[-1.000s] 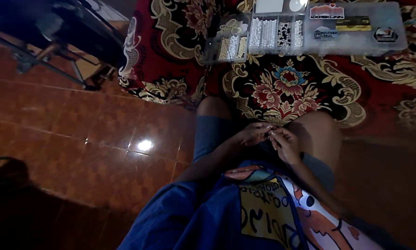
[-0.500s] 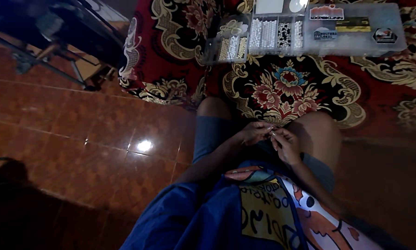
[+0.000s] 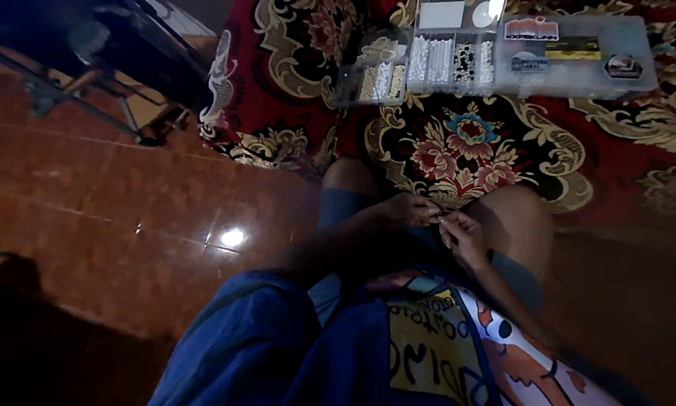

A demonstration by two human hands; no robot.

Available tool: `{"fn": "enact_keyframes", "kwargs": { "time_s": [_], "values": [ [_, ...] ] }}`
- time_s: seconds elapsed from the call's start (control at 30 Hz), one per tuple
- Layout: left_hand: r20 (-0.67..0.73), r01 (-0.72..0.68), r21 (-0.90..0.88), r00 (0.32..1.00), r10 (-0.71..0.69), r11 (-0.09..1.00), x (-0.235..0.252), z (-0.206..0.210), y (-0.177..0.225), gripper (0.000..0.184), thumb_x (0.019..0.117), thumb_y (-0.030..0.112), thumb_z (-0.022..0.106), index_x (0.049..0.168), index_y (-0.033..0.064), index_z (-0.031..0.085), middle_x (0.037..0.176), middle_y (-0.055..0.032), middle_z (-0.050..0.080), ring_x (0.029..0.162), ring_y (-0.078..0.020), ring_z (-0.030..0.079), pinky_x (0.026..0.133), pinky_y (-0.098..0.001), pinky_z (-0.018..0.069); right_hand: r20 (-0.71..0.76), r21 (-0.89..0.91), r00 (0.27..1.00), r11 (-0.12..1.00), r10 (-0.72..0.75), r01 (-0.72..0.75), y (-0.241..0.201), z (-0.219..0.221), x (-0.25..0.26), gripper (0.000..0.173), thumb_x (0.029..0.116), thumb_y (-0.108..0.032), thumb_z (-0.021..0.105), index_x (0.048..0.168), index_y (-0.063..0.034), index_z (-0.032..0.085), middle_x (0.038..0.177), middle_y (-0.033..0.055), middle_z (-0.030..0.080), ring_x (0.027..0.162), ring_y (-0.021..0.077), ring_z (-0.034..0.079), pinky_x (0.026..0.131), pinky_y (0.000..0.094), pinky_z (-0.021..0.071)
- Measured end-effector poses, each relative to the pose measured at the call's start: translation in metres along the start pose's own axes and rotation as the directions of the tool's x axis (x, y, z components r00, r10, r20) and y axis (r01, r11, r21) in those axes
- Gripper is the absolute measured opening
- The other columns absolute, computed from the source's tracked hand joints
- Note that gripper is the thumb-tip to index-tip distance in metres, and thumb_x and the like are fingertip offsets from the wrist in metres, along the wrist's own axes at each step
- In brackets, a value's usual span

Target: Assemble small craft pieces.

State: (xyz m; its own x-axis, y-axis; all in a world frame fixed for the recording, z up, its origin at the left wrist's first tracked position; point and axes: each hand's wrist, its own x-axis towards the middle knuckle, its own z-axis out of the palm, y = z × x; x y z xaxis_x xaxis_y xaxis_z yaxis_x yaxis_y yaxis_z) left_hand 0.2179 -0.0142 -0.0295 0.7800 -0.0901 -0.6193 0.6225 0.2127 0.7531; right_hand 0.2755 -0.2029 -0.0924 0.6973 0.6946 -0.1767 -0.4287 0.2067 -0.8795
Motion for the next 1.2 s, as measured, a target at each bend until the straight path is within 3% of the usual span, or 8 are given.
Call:
{"fn": "enact_keyframes", "kwargs": {
  "time_s": [0.37,1.2],
  "values": [
    [0.094,-0.078,-0.029,0.992,0.081,0.996,0.024,-0.009,-0.012,0.016,0.1074,0.012,0.049,0.111,0.001,0.061,0.095,0.0018,0.067,0.084,-0.0034,0.065,0.081,-0.0231,0.0558,-0.067,0.007,0.998,1.0,-0.022,0.023,0.002,0.002,0.002,0.021,0.0947,0.003,0.056,0.082,-0.0047,0.07,0.064,-0.0024,0.067,0.048,0.0001,0.054,0.046,0.0152,0.0457],
    [0.078,-0.099,-0.022,0.992,0.1,0.995,0.026,-0.007,-0.009,0.011,0.1053,0.007,0.052,0.106,0.0015,0.062,0.09,0.0025,0.067,0.078,-0.0032,0.065,0.076,-0.022,0.0558,-0.085,0.007,0.996,0.999,-0.042,0.043,0.001,0.003,0.001,0.019,0.0947,0.002,0.057,0.081,-0.0048,0.069,0.066,-0.0011,0.067,0.049,0.0005,0.055,0.047,0.015,0.0457]
  ]
}}
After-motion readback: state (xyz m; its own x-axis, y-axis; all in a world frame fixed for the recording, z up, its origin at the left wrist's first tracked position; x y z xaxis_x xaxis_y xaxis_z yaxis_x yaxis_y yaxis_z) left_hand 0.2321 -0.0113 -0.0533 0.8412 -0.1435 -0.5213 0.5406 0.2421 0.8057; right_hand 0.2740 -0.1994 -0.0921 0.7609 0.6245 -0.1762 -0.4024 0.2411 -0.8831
